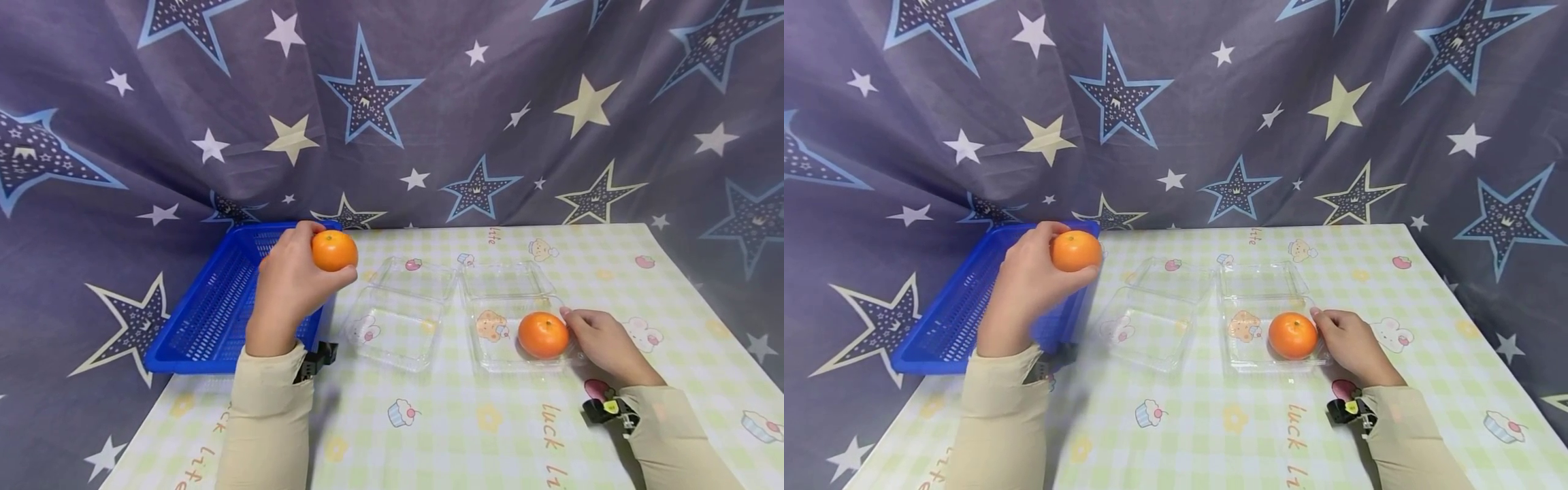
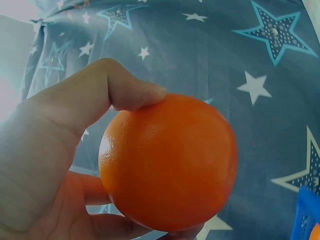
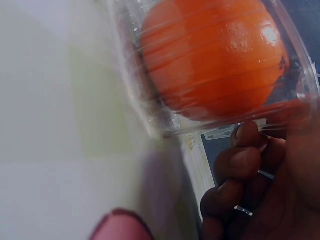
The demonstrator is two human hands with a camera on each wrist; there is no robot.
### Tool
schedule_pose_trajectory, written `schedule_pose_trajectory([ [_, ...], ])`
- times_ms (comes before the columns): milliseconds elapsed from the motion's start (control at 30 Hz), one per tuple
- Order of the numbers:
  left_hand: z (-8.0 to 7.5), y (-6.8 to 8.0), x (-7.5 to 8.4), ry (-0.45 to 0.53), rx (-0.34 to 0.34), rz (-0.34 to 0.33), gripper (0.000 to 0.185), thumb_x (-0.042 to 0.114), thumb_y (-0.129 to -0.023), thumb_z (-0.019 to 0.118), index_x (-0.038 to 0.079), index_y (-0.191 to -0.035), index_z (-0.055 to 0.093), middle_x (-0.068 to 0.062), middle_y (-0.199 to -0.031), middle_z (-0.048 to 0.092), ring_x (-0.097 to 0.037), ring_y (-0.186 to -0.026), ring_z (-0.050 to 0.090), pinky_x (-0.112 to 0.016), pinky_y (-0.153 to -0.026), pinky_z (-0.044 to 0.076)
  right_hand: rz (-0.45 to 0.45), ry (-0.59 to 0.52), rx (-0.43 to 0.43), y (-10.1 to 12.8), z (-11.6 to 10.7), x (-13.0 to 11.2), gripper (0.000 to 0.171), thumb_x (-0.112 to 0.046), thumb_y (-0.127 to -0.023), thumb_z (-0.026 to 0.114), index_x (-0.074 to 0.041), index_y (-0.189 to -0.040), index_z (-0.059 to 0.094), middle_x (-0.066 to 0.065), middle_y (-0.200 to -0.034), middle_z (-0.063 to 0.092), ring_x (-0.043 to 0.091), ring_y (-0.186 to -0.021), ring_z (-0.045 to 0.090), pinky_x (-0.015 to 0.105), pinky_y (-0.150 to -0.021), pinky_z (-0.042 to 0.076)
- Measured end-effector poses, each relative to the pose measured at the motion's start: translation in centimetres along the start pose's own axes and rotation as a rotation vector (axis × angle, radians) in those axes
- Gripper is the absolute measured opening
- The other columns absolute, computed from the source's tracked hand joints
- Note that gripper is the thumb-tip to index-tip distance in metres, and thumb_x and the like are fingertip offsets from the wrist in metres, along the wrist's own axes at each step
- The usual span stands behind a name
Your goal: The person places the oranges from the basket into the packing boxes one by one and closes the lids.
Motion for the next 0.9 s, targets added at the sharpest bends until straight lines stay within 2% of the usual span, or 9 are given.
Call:
schedule_pose_trajectory([
  [233,1.0,0.1,1.4,0.034,0.001,0.017,0.077,0.045,-0.072,0.081,0.013,-0.137,0.055,-0.013,-0.12,0.061,-0.032,-0.095,0.058,-0.048,-0.079,0.049,0.005,-0.003,-0.003,0.1,0.0,0.0,0.07,-0.058,-0.107,0.034,-0.001,-0.129,0.067,0.017,-0.11,0.064,0.032,-0.1,0.054,0.042,-0.081,0.041],
  [433,1.6,0.1,3.2,0.096,0.011,0.061,0.073,0.041,-0.072,0.082,0.013,-0.134,0.056,-0.011,-0.122,0.06,-0.03,-0.099,0.057,-0.048,-0.084,0.048,-0.003,0.008,0.004,0.0,-0.1,0.0,0.067,-0.06,-0.107,0.032,-0.004,-0.114,0.069,0.012,-0.088,0.058,0.029,-0.087,0.053,0.038,-0.075,0.039],
  [567,2.0,0.3,4.3,0.141,0.01,0.077,0.072,0.04,-0.071,0.083,0.014,-0.134,0.058,-0.009,-0.124,0.06,-0.029,-0.098,0.057,-0.047,-0.084,0.049,-0.003,0.012,0.002,0.0,-0.2,0.0,0.069,-0.059,-0.107,0.033,-0.002,-0.125,0.068,0.013,-0.099,0.062,0.03,-0.094,0.054,0.039,-0.077,0.039],
  [700,2.6,0.3,5.1,0.169,0.018,0.095,0.074,0.042,-0.071,0.083,0.016,-0.135,0.059,-0.009,-0.124,0.06,-0.028,-0.097,0.058,-0.046,-0.083,0.05,0.008,0.001,-0.008,0.0,-0.1,-0.1,0.071,-0.059,-0.107,0.033,-0.001,-0.13,0.066,0.016,-0.107,0.063,0.031,-0.099,0.054,0.04,-0.079,0.039],
  [867,3.5,0.5,5.5,0.199,0.059,0.123,0.076,0.045,-0.07,0.088,0.016,-0.134,0.06,-0.008,-0.122,0.062,-0.026,-0.098,0.059,-0.044,-0.084,0.051,0.006,0.003,-0.01,-0.1,-0.1,0.0,0.069,-0.059,-0.108,0.034,-0.002,-0.127,0.067,0.013,-0.1,0.062,0.029,-0.096,0.054,0.039,-0.077,0.039],
  [900,3.7,0.6,5.6,0.202,0.073,0.135,0.075,0.045,-0.07,0.088,0.017,-0.134,0.06,-0.008,-0.122,0.062,-0.025,-0.098,0.059,-0.044,-0.084,0.052,0.006,0.003,-0.012,-0.1,-0.2,0.0,0.069,-0.059,-0.107,0.034,-0.002,-0.122,0.068,0.012,-0.095,0.06,0.029,-0.092,0.054,0.038,-0.075,0.039],
])
Point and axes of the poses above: each hand's wrist, its own y-axis away from the middle knuckle, its own z-axis out of the palm, x = y × z, the point moved 3 cm from there along -y, towards the middle knuckle
